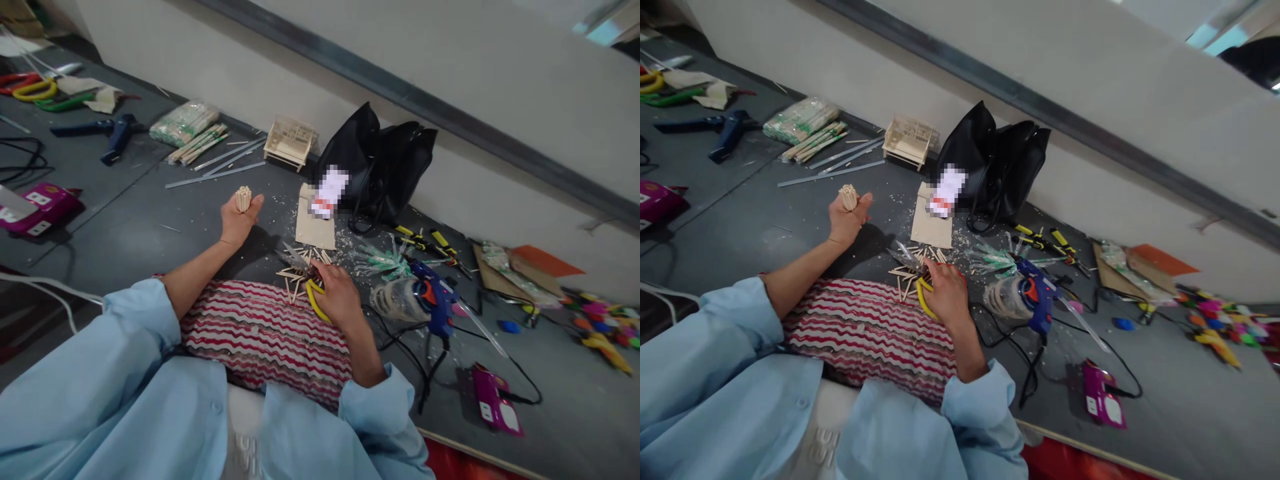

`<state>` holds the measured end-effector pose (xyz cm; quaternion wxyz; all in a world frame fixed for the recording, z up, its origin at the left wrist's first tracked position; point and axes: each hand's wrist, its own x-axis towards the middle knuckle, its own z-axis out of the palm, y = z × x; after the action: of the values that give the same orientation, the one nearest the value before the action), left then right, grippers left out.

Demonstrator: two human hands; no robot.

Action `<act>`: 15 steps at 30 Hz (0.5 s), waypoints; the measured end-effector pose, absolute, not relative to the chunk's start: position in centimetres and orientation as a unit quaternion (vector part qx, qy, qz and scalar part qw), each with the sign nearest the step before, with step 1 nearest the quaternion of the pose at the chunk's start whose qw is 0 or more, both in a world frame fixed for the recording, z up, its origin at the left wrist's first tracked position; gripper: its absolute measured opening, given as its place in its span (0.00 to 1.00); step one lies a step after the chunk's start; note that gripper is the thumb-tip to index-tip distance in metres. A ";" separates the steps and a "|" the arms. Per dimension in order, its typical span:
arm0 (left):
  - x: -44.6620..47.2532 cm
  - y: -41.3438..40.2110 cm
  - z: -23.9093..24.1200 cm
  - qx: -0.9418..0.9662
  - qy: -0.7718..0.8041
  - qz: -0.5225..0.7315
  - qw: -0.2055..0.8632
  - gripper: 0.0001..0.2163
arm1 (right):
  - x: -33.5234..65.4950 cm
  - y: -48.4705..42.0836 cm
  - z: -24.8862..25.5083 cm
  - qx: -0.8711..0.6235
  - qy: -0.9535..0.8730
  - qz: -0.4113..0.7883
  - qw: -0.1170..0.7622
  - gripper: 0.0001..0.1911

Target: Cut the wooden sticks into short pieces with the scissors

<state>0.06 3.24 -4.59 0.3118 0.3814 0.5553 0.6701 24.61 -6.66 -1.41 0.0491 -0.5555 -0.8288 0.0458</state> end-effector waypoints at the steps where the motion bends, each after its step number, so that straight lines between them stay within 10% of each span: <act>1: 0.1 3.2 -4.5 0.382 0.560 0.666 0.310 0.13 | 24.5 -6.7 -1.1 -0.553 -0.832 0.040 0.027 0.26; 10: 0.1 3.1 -4.5 0.431 0.579 0.639 0.264 0.15 | 22.2 -7.2 3.8 -0.546 -0.827 0.031 -0.129 0.23; 15: 0.2 3.2 -5.0 0.442 0.541 0.665 0.263 0.15 | 16.7 -2.8 3.4 -0.520 -0.821 0.115 0.208 0.30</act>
<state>0.21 3.21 -5.05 0.2628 0.4424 0.5407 0.6654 16.67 -2.77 3.40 0.2080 -0.5198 -0.8206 0.1147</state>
